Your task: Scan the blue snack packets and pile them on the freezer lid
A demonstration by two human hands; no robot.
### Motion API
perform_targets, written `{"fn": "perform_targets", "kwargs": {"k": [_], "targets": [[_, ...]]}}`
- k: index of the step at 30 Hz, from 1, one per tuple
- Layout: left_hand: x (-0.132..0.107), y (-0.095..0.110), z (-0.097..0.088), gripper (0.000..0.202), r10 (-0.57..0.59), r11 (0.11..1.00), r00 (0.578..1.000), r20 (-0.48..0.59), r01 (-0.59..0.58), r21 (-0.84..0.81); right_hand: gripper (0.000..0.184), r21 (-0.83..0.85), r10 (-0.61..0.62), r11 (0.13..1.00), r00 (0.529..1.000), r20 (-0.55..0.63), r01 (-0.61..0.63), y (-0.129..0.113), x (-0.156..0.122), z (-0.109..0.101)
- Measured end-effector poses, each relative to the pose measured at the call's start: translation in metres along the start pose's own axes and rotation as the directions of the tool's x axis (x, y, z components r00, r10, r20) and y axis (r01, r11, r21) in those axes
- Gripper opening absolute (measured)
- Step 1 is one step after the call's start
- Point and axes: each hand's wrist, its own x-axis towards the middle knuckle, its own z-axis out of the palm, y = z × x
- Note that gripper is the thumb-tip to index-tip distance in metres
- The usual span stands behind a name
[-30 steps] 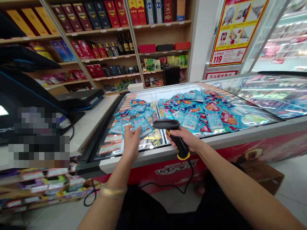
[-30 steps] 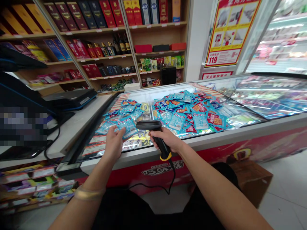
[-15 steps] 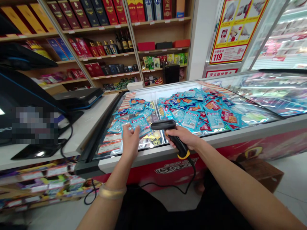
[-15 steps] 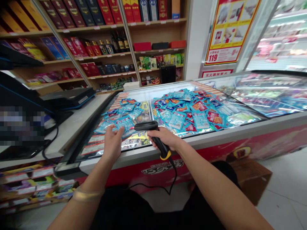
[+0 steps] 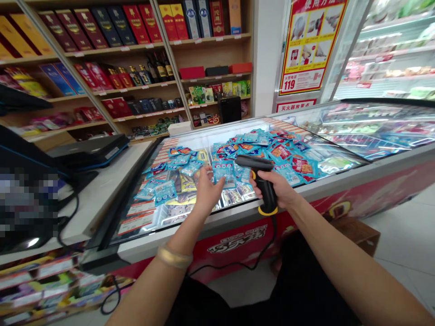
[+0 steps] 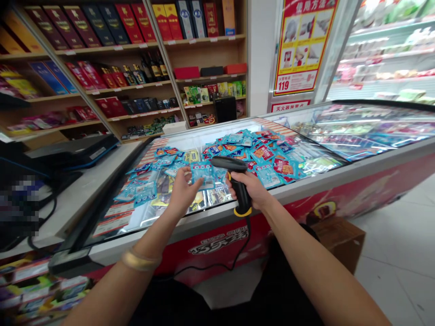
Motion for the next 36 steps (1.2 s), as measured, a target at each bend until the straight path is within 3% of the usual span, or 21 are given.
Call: {"fn": "perform_targets", "kwargs": {"k": [6,10,14,22,25,28,33,36], "targets": [[0.022,0.033,0.072,0.053,0.119,0.992,0.983,0.141,-0.123,0.02,0.027,0.0,-0.151,0.988,0.975,-0.162,0.153,-0.03,-0.01,-0.041],[0.039,0.041,0.103,0.069,0.289,0.944,0.941,0.178,-0.311,0.112,0.025,0.0,-0.194,0.98,0.957,-0.217,0.199,-0.037,-0.01,-0.056],[0.038,0.029,0.112,0.06,0.4,0.837,0.883,0.244,-0.461,0.296,0.026,0.006,-0.188,0.981,0.956,-0.226,0.194,-0.033,-0.008,-0.064],[0.03,0.023,0.102,0.059,0.353,0.793,0.883,0.31,-0.458,0.403,0.026,0.084,-0.149,0.982,0.961,-0.233,0.172,-0.029,-0.003,-0.065],[0.032,0.023,0.088,0.054,0.398,0.793,0.873,0.281,-0.482,0.374,0.027,0.075,-0.158,0.981,0.965,-0.208,0.177,-0.028,-0.003,-0.061],[0.035,0.015,0.056,0.05,0.431,0.786,0.876,0.217,-0.482,0.387,0.028,0.081,-0.148,0.983,0.973,-0.178,0.165,-0.027,-0.002,-0.052],[0.044,-0.016,-0.035,0.047,0.376,0.77,0.926,0.042,-0.337,0.542,0.027,0.104,-0.11,0.987,0.985,-0.134,0.125,-0.02,0.005,-0.024],[0.042,-0.034,-0.089,0.053,0.239,0.709,0.965,-0.105,-0.1,0.698,0.029,0.129,-0.073,0.988,0.993,-0.092,0.084,-0.007,0.014,-0.001]]}}
